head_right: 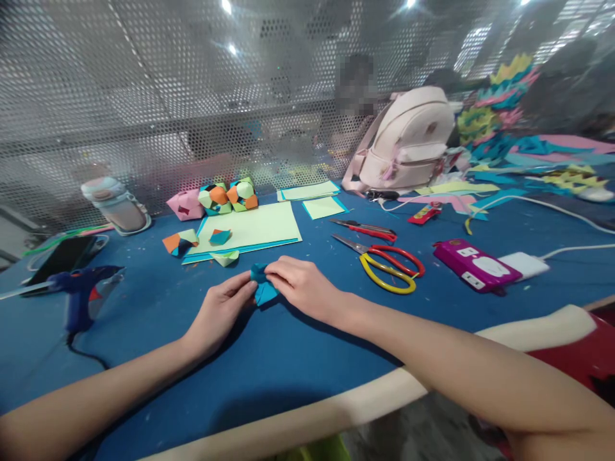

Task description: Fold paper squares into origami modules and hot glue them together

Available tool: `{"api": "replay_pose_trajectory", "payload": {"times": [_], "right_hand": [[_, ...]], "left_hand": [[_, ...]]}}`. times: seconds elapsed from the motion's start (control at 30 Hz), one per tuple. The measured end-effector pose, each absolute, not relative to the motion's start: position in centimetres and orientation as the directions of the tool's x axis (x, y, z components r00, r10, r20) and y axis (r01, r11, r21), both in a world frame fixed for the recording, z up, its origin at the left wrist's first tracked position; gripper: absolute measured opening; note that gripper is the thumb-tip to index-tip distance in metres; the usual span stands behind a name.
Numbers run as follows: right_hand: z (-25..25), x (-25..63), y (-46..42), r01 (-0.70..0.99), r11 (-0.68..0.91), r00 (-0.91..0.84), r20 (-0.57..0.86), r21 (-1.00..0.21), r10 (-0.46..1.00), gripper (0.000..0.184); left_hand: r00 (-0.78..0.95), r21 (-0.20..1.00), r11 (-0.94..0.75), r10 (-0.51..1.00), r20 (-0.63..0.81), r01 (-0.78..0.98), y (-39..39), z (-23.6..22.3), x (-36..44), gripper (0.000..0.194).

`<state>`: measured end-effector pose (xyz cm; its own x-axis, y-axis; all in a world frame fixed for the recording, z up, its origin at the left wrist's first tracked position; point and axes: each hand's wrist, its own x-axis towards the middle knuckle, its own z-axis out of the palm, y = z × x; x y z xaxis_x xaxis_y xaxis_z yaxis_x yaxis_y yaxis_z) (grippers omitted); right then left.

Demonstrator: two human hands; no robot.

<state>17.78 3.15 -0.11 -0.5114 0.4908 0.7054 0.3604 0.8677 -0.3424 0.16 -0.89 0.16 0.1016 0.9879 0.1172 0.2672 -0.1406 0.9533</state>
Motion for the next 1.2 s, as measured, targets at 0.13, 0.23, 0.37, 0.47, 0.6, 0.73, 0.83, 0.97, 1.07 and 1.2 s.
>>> {"api": "replay_pose_trajectory", "payload": {"times": [0.13, 0.23, 0.37, 0.47, 0.6, 0.73, 0.83, 0.97, 1.07, 1.2], "right_hand": [[-0.07, 17.8, 3.21, 0.374, 0.87, -0.521, 0.704, -0.321, 0.483, 0.014], [-0.09, 17.83, 3.26, 0.38, 0.874, -0.544, 0.691, -0.304, 0.477, 0.015], [-0.16, 17.92, 3.28, 0.368, 0.886, -0.566, 0.688, -0.282, 0.454, 0.015], [-0.23, 18.02, 3.24, 0.354, 0.89, -0.567, 0.69, -0.288, 0.449, 0.015], [-0.26, 18.09, 3.15, 0.341, 0.889, -0.567, 0.688, -0.304, 0.453, 0.014], [-0.22, 17.97, 2.95, 0.347, 0.887, -0.578, 0.675, -0.306, 0.459, 0.012], [-0.18, 17.8, 2.75, 0.35, 0.887, -0.57, 0.683, -0.301, 0.457, 0.013], [-0.2, 17.61, 2.65, 0.354, 0.891, -0.572, 0.687, -0.285, 0.448, 0.016], [-0.25, 17.61, 2.75, 0.355, 0.898, -0.59, 0.682, -0.261, 0.431, 0.017], [-0.3, 17.71, 2.88, 0.37, 0.897, -0.612, 0.664, -0.241, 0.431, 0.018]], "left_hand": [[0.138, 0.974, -0.119, 0.986, 0.093, 0.193, -1.08, 0.17, 0.28, 0.04], [0.181, 0.997, -0.073, 0.981, 0.065, 0.036, -1.06, 0.01, 0.29, 0.043], [0.21, 0.997, -0.037, 0.976, 0.05, -0.066, -0.71, -0.45, 0.07, 0.043], [0.212, 0.998, -0.036, 0.976, 0.045, -0.049, -0.46, -0.64, -0.08, 0.042], [0.16, 0.998, -0.062, 0.985, 0.057, 0.031, -0.54, -0.37, 0.01, 0.041], [0.078, 0.983, -0.114, 0.992, 0.103, 0.147, -0.86, 0.19, 0.26, 0.037], [0.052, 0.959, -0.166, 0.986, 0.158, 0.232, -0.95, 0.34, 0.24, 0.032], [0.048, 0.939, -0.177, 0.984, 0.171, 0.293, -0.86, 0.02, -0.06, 0.03], [0.057, 0.946, -0.164, 0.986, 0.154, 0.279, -0.78, -0.25, -0.2, 0.03], [0.069, 0.943, -0.174, 0.985, 0.161, 0.284, -0.82, -0.22, -0.11, 0.028]]}}
